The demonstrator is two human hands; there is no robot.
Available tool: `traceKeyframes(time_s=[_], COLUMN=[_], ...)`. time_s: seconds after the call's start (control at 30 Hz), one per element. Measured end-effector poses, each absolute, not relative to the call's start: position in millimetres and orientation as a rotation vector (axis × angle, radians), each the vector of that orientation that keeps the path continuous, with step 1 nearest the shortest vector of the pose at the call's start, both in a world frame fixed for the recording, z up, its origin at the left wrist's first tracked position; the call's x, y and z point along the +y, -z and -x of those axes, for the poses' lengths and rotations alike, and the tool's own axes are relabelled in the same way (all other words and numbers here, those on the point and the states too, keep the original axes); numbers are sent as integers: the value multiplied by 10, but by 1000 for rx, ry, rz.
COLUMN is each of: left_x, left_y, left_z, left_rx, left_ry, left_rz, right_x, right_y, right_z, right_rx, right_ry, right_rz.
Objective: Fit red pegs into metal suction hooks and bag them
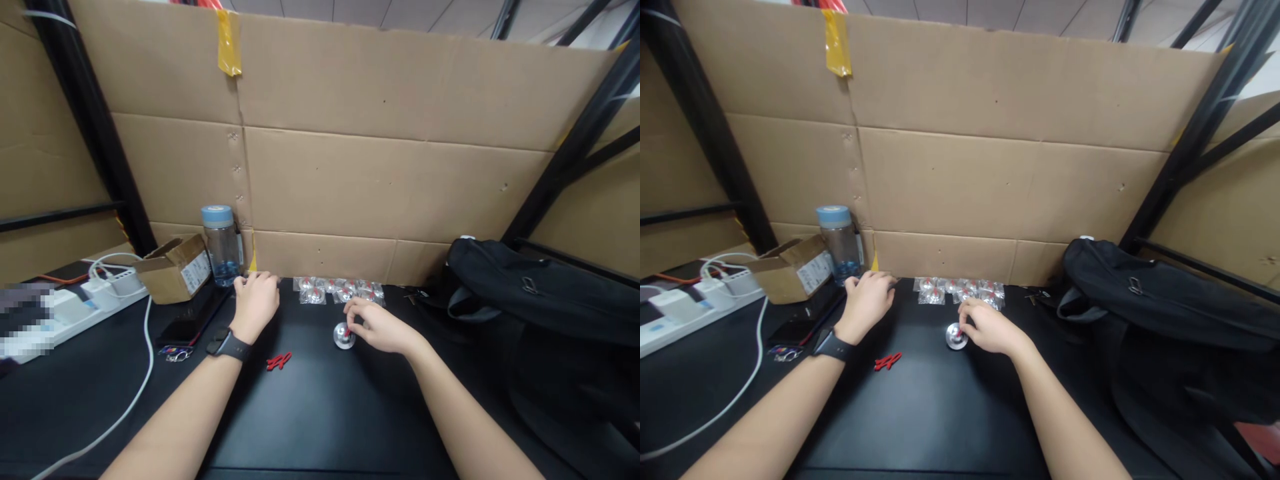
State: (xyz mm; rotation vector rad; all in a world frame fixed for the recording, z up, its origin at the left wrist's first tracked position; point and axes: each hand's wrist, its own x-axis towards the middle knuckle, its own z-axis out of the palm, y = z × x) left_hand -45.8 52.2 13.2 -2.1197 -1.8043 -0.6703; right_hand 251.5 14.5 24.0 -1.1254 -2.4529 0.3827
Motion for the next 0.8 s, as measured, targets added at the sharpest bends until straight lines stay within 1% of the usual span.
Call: traceKeyframes(time_s=[0.07, 0.2, 0.3, 0.4, 0.47, 0.53, 0.63, 0.7, 0.8], left_x=[513, 519, 536, 533, 505, 457, 379, 337, 295], left_y=[-117, -28, -7, -87, -161, -212, -223, -212, -213], left_z=[398, 323, 336, 396, 437, 456, 428, 387, 333], left_rx=[-1724, -1608, -1605, -1568, -1536, -1534, -1557, -1551, -1488], left_ry=[668, 552, 534, 552, 429, 188, -99, -152, -143], left_rz=[2280, 2562, 2611, 2698, 2874, 3044, 3112, 3108, 3148], right_x=[157, 210, 270, 328, 358, 375, 373, 363, 358], right_y=[-231, -218, -185, -136, -108, -92, -88, -90, -81], right_z=[-2508, -2586, -2764, -2955, -3030, -3052, -3025, -3001, -2989], right_rx=[-2451, -2437, -2408, -2443, -2449, -2427, -2408, -2404, -2395], right_ry=[-390, -372, -289, -321, -367, -386, -383, -368, -334], right_rz=[1119, 1166, 1367, 1590, 1669, 1682, 1659, 1659, 1687])
